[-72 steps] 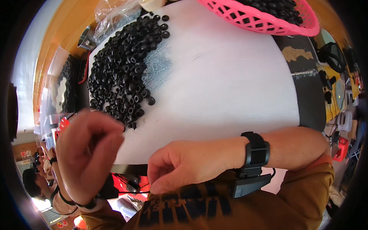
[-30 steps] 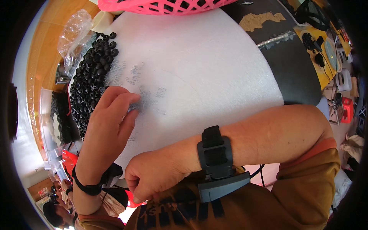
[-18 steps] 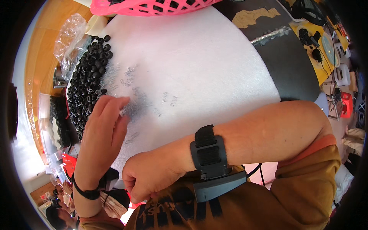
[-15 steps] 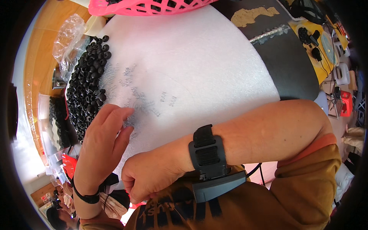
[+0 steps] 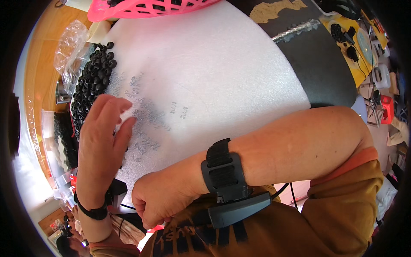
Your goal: Insert small clear plastic pins into black rubber grommets and sort the pieces.
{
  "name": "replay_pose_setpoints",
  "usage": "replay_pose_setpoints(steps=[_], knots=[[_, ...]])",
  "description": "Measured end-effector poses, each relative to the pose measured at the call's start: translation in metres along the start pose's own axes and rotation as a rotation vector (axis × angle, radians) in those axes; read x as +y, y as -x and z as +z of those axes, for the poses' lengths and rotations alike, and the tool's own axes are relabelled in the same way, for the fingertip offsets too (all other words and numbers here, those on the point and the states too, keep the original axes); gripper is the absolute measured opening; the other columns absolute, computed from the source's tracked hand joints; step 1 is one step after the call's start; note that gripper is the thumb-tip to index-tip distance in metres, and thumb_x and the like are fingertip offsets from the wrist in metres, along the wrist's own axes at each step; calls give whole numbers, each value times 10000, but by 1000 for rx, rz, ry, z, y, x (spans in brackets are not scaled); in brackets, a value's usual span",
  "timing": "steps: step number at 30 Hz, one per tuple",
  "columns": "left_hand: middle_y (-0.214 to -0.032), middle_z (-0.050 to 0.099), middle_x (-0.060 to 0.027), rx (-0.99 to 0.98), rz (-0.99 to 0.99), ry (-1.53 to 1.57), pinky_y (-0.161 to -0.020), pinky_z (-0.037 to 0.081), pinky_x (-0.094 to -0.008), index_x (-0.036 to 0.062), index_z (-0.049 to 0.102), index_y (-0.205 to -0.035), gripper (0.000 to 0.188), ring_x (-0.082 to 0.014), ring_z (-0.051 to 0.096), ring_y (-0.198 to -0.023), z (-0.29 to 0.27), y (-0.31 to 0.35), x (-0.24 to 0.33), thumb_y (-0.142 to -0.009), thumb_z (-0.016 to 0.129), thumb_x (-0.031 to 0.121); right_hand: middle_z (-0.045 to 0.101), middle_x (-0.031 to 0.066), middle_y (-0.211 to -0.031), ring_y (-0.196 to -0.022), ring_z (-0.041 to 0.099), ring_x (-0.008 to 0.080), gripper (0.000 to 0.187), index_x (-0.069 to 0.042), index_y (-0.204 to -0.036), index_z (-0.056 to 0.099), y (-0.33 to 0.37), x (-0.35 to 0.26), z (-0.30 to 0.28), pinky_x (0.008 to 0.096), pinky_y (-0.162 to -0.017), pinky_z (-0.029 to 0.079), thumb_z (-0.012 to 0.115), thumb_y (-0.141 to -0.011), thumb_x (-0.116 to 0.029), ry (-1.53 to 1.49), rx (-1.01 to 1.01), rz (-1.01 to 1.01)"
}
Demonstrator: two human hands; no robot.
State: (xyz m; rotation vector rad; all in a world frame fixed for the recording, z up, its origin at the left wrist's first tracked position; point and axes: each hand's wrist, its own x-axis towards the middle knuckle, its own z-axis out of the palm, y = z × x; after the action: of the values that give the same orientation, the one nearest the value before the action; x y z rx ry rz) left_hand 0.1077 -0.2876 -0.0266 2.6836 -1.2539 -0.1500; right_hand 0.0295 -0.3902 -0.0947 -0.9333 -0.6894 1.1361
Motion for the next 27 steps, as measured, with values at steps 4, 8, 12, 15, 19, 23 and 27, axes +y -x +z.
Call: replay_pose_setpoints(steps=[4,8,12,15,19,23,27], knots=[[-879,549,-133,-154,74,3,-641,457,-350,3,540,-954,202,-285,562,-727,0,10,7,-768,620,-3,620,78,-788,-733,563,161,313,27,-901,599,0,1,1,300,-659,446,637,-827,-275,4,20,-16],[-853,547,-134,-284,-47,125,-642,459,-354,8,536,-949,227,-282,567,-723,-5,19,6,-746,637,1,628,97,-801,-746,576,176,325,32,-910,601,-2,4,2,306,-665,451,642,-823,-278,8,23,-18],[-828,529,-143,-309,-20,131,-650,453,-385,22,525,-938,223,-313,556,-749,-4,22,7,-746,638,21,632,106,-807,-755,584,182,327,33,-920,604,-2,4,1,311,-671,454,639,-823,-277,10,10,-12],[-828,540,-138,-314,-8,108,-658,463,-359,16,539,-934,216,-291,570,-737,-4,18,7,-744,642,5,632,108,-806,-758,585,185,333,31,-924,605,-4,5,2,315,-672,456,640,-820,-283,24,5,-29],[-867,557,-143,-108,87,38,-746,455,-374,4,541,-956,209,-325,563,-838,-1,0,2,-765,624,20,632,109,-803,-757,583,188,339,32,-921,606,-3,4,2,317,-673,456,642,-815,-288,38,7,-16],[-1020,544,-162,-24,69,-28,-832,440,-374,-3,545,-1054,273,-339,543,-956,5,-12,-3,-786,596,16,622,70,-672,-621,560,157,200,-6,-797,644,-7,11,7,315,-559,427,664,-712,-187,3,96,-71],[-1079,538,-163,-160,71,33,-860,433,-379,10,555,-1072,337,-356,535,-993,0,-6,11,-744,630,-4,636,116,-793,-732,575,192,313,38,-877,602,-2,4,1,323,-657,448,643,-801,-263,86,9,-43]])
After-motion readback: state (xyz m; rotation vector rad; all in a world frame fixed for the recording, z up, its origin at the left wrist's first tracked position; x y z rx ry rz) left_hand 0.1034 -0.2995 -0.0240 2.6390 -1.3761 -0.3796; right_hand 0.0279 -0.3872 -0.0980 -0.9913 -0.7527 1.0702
